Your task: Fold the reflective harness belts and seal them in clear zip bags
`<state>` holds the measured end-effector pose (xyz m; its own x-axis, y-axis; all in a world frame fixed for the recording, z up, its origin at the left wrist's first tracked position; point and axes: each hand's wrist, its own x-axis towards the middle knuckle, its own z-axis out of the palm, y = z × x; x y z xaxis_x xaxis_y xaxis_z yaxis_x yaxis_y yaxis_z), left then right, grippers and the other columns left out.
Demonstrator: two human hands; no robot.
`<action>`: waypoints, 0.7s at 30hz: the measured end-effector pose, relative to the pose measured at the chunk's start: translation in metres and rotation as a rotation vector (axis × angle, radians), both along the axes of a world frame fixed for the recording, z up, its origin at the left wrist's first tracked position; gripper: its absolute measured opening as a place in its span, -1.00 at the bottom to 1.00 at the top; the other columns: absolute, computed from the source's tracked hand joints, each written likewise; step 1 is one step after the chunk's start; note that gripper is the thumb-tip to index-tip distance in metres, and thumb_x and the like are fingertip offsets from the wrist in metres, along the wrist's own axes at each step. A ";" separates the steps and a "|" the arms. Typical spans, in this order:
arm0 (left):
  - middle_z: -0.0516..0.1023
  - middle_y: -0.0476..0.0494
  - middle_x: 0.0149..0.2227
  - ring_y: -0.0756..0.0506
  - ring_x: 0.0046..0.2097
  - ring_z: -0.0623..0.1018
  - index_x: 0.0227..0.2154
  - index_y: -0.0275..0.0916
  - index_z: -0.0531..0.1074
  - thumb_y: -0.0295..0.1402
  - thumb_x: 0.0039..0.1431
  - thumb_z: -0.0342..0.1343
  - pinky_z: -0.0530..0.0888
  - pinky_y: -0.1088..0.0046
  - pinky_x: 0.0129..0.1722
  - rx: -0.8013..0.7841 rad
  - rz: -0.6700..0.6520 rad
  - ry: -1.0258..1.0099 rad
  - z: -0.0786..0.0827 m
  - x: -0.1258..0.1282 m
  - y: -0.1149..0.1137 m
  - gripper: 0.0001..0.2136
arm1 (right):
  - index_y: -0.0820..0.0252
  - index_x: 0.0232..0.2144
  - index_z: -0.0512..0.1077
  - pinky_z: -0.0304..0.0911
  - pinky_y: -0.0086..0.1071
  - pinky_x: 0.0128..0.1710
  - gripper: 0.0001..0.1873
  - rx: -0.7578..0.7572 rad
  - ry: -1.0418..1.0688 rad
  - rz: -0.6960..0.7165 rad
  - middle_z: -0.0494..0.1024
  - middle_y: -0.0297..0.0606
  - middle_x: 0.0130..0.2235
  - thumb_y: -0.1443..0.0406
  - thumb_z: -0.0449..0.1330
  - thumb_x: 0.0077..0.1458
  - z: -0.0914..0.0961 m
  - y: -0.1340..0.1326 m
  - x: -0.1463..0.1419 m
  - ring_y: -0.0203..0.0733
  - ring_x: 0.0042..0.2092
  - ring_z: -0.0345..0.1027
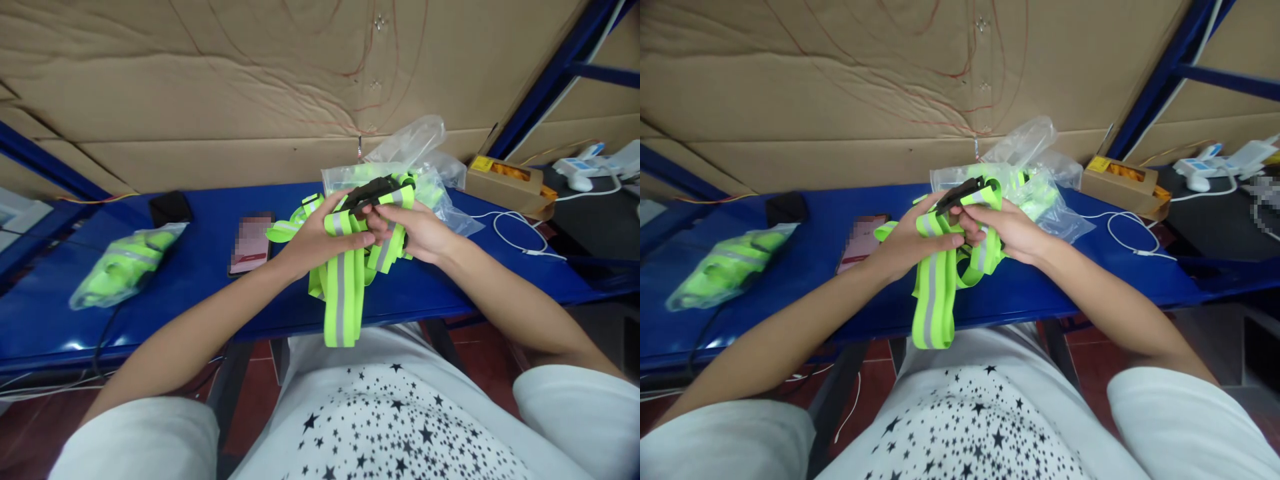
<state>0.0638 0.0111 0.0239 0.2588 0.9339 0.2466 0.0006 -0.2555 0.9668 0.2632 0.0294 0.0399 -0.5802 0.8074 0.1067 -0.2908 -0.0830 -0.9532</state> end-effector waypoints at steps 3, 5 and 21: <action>0.69 -0.18 -0.05 -0.30 0.05 0.67 0.05 -0.17 0.53 -0.08 -0.11 0.57 0.55 0.00 0.18 -0.093 -0.078 0.006 0.001 0.003 -0.003 -0.35 | 0.20 -0.27 0.50 0.20 -0.43 -0.46 -0.63 0.083 -0.054 -0.021 0.26 -0.46 -0.49 0.01 0.37 0.13 -0.004 0.002 -0.002 -0.38 -0.49 0.08; 0.70 -0.19 -0.10 -0.26 -0.01 0.68 -0.02 -0.22 0.56 -0.09 -0.09 0.56 0.57 0.05 0.13 -0.085 -0.032 0.000 0.001 0.003 -0.003 -0.41 | 0.15 -0.25 0.50 0.28 -0.36 -0.38 -0.60 0.197 -0.111 -0.055 0.29 -0.41 -0.45 -0.07 0.28 0.19 -0.009 0.004 -0.003 -0.31 -0.43 0.17; 0.72 -0.16 -0.06 -0.31 0.08 0.64 -0.15 -0.18 0.63 -0.04 -0.06 0.52 0.55 0.05 0.18 0.072 -0.069 0.139 0.006 0.000 -0.005 -0.54 | 0.00 0.40 0.09 0.06 0.12 0.36 -0.32 1.131 -0.573 -0.496 0.32 -0.08 0.36 -0.07 0.05 0.36 -0.023 -0.002 0.002 0.16 0.30 0.26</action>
<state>0.0641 0.0057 0.0296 0.3583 0.8938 0.2698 0.1132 -0.3284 0.9377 0.2649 0.0273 0.0166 -0.4434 0.5751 0.6875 0.3950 0.8139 -0.4262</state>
